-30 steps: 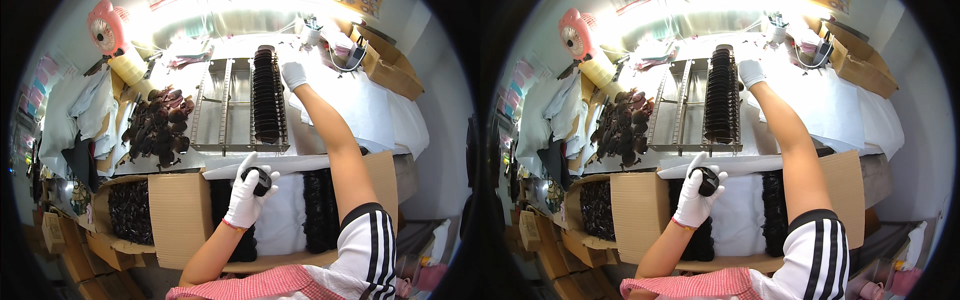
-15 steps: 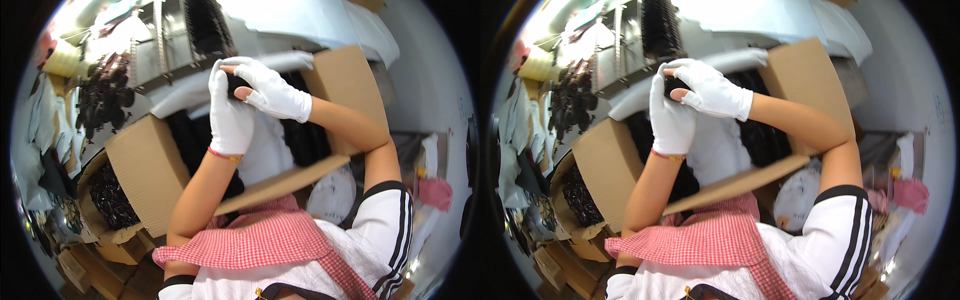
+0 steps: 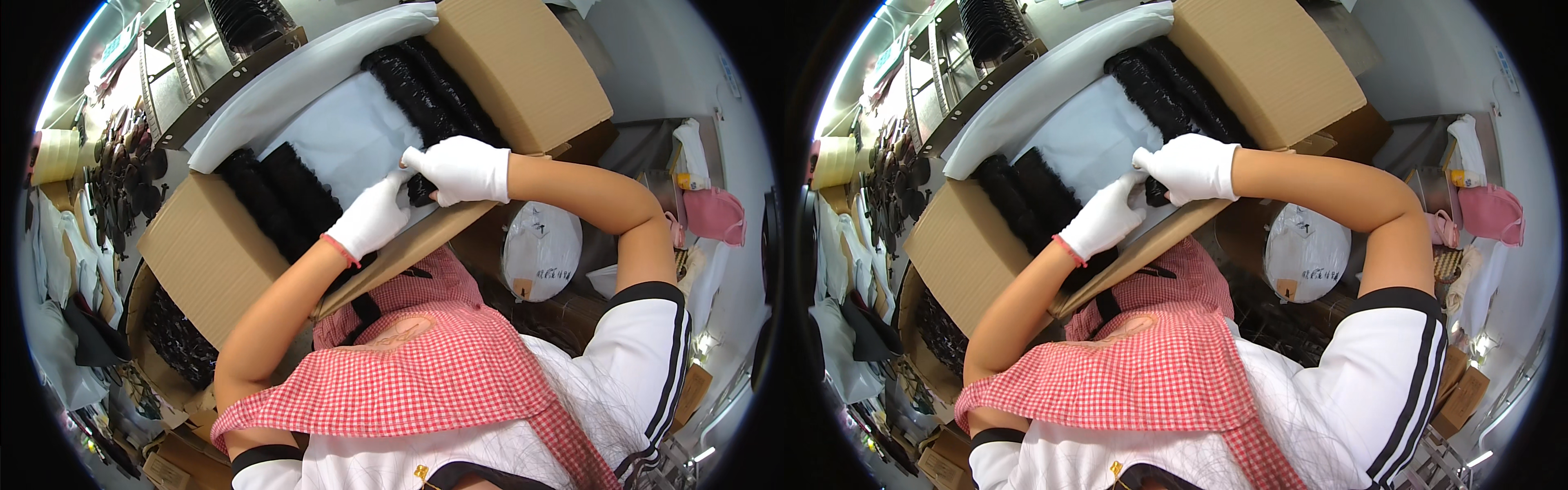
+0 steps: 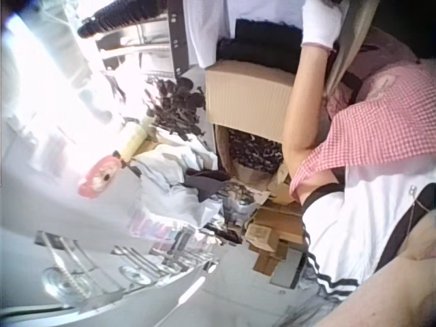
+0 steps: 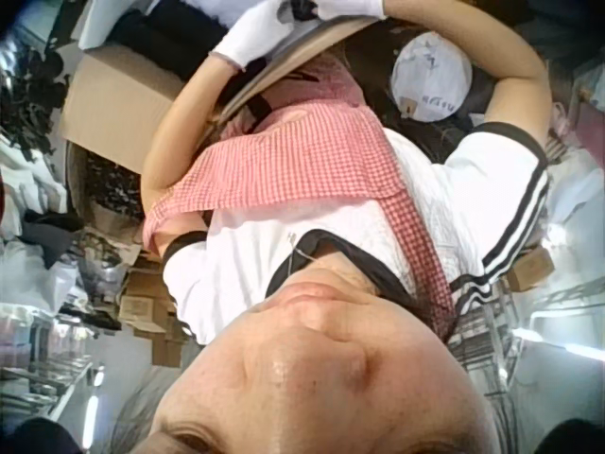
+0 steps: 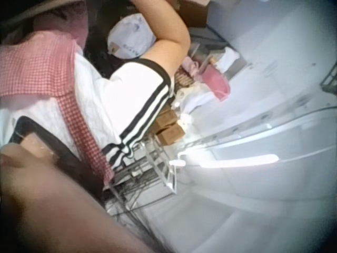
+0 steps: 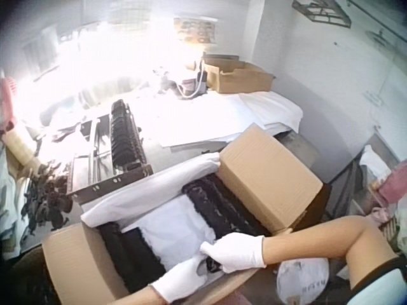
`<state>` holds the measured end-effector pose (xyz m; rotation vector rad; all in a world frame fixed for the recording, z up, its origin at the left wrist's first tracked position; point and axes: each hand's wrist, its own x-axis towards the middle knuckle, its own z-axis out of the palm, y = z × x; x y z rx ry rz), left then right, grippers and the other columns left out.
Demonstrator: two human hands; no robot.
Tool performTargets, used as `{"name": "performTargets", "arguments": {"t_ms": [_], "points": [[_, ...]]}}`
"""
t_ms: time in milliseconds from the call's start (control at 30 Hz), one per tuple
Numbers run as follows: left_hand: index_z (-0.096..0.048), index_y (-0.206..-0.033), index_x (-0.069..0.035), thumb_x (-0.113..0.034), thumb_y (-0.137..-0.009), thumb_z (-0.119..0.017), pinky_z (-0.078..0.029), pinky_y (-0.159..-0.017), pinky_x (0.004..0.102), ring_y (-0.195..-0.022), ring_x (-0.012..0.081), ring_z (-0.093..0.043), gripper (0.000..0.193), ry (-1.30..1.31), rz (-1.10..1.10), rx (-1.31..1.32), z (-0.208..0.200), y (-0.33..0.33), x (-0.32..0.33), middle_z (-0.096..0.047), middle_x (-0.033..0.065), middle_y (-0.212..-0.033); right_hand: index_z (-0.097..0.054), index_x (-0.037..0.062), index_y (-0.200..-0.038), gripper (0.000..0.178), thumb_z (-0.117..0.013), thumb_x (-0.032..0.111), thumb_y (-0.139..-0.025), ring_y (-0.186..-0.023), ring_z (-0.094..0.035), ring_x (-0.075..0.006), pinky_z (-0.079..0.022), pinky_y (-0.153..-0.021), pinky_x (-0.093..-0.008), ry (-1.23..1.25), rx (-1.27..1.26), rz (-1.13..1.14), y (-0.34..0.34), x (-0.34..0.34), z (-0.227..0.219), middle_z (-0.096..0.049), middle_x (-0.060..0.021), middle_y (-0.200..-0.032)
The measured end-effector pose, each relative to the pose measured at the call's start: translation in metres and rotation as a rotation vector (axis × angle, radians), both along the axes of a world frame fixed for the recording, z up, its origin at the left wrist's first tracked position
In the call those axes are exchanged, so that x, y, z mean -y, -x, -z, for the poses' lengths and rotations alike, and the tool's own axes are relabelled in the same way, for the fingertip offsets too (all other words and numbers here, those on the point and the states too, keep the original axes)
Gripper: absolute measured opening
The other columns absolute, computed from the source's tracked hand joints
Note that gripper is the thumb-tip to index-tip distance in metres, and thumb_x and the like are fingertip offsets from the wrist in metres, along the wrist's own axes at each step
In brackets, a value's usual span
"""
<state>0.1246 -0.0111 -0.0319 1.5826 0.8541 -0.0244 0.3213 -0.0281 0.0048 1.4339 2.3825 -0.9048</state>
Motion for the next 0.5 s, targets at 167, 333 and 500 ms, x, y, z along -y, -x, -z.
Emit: {"name": "performTargets", "arguments": {"t_ms": [167,333,500], "points": [[-0.055,-0.128,0.005,-0.007,-0.075,-0.075,-0.052,-0.09,0.0417,-0.103,0.0419,-0.063,0.057,-0.373,0.3,-0.07,0.023,-0.014,-0.002,-0.064,0.0272,-0.114,-0.059,0.0012,-0.11,0.038,-0.073,0.01,-0.076,-0.087,-0.07,-0.0357,-0.056,-0.075,-0.0419,-0.123,0.146,-0.176,0.001,0.004,0.003,-0.07,-0.0209,-0.09],[-0.061,-0.113,0.007,-0.016,-0.079,-0.075,-0.054,-0.084,0.0445,-0.095,0.0406,-0.065,0.044,-0.537,0.35,-0.087,0.046,-0.025,0.007,-0.066,0.0252,-0.104,-0.067,0.0012,-0.105,0.041,-0.082,0.018,-0.071,-0.095,-0.069,-0.0349,-0.056,-0.082,-0.0411,0.022,0.15,-0.206,-0.017,0.002,-0.001,-0.07,-0.0189,-0.1],[-0.061,-0.103,0.006,-0.025,-0.081,-0.072,-0.054,-0.081,0.0451,-0.091,0.04,-0.066,0.039,-0.663,0.476,-0.255,0.036,-0.037,0.005,-0.066,0.0273,-0.098,-0.068,0.0004,-0.09,0.037,-0.085,0.021,-0.065,-0.095,-0.068,-0.0325,-0.056,-0.08,-0.0419,-0.071,0.163,-0.247,-0.012,0.0,0.012,-0.068,-0.0152,-0.097]]}}
